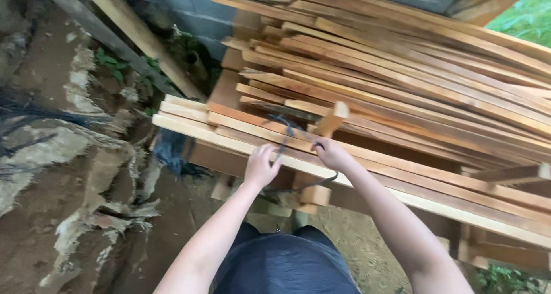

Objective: Bundling thin wood strips together using plastic straps and tying them by hand.

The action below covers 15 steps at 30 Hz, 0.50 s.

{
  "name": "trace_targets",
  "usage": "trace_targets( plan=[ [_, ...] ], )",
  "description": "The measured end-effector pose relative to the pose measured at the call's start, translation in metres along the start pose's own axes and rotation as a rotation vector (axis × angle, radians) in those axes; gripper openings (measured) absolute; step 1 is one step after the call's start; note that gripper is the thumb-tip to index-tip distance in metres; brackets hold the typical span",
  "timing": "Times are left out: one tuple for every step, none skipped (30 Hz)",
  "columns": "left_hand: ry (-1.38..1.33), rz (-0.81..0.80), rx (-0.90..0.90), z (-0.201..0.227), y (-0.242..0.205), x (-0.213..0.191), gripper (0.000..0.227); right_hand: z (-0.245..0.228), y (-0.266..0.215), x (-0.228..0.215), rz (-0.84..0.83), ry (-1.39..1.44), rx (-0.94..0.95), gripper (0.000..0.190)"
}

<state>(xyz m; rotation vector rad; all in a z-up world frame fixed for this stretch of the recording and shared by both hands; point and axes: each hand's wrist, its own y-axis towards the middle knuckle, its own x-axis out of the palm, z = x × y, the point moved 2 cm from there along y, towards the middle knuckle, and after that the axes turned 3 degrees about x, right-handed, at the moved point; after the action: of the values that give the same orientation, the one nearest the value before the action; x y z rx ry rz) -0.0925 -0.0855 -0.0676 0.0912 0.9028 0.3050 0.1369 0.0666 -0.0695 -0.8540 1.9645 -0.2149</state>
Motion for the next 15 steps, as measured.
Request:
trace_targets(
  plan=[
    [0.06, -0.102, 0.031, 0.02, 0.001, 0.014, 0.037, 0.028, -0.007, 0.002, 0.032, 0.026, 0.025, 0.033],
    [0.118, -0.206, 0.078, 0.039, 0.009, 0.031, 0.051, 0.059, -0.012, 0.001, 0.078, 0.054, 0.057, 0.035],
    [0.116, -0.212, 0.096, 0.047, 0.016, 0.038, 0.051, 0.078, -0.022, -0.005, 0.092, 0.062, 0.067, 0.035],
    [0.223, -0.282, 0.057, 0.056, 0.015, 0.049, 0.055, 0.1, -0.039, -0.01, 0.21, -0.103, 0.083, 0.034],
    [0.332, -0.35, 0.02, 0.063, 0.014, 0.059, 0.06, 0.12, -0.056, -0.014, 0.323, -0.271, 0.1, 0.034],
    [0.324, -0.363, 0.034, 0.074, 0.007, 0.063, 0.06, 0.134, -0.077, -0.016, 0.327, -0.268, 0.121, 0.034],
    [0.327, -0.376, -0.037, 0.081, 0.001, 0.065, 0.061, 0.145, -0.098, -0.019, 0.408, -0.308, 0.119, 0.033],
    [0.34, -0.378, -0.111, 0.083, 0.002, 0.061, 0.062, 0.148, -0.109, -0.023, 0.496, -0.345, 0.105, 0.033],
    [0.343, -0.379, -0.097, 0.083, 0.005, 0.065, 0.062, 0.166, -0.113, -0.021, 0.506, -0.341, 0.112, 0.033],
    [0.345, -0.404, -0.107, 0.08, 0.003, 0.067, 0.063, 0.182, -0.119, -0.015, 0.611, -0.382, 0.147, 0.032],
    [0.348, -0.43, -0.117, 0.077, 0.001, 0.069, 0.065, 0.197, -0.126, -0.007, 0.716, -0.425, 0.184, 0.032],
    [0.353, -0.431, -0.106, 0.074, 0.002, 0.071, 0.065, 0.211, -0.129, 0.0, 0.723, -0.418, 0.19, 0.032],
    [0.363, -0.476, -0.13, 0.071, 0.003, 0.073, 0.066, 0.224, -0.132, 0.007, 0.79, -0.439, 0.225, 0.034],
    [0.373, -0.52, -0.16, 0.066, 0.002, 0.073, 0.068, 0.236, -0.135, 0.014, 0.852, -0.461, 0.257, 0.038],
    [0.379, -0.52, -0.155, 0.069, 0.004, 0.071, 0.068, 0.233, -0.143, 0.015, 0.856, -0.455, 0.26, 0.038]
  ],
)
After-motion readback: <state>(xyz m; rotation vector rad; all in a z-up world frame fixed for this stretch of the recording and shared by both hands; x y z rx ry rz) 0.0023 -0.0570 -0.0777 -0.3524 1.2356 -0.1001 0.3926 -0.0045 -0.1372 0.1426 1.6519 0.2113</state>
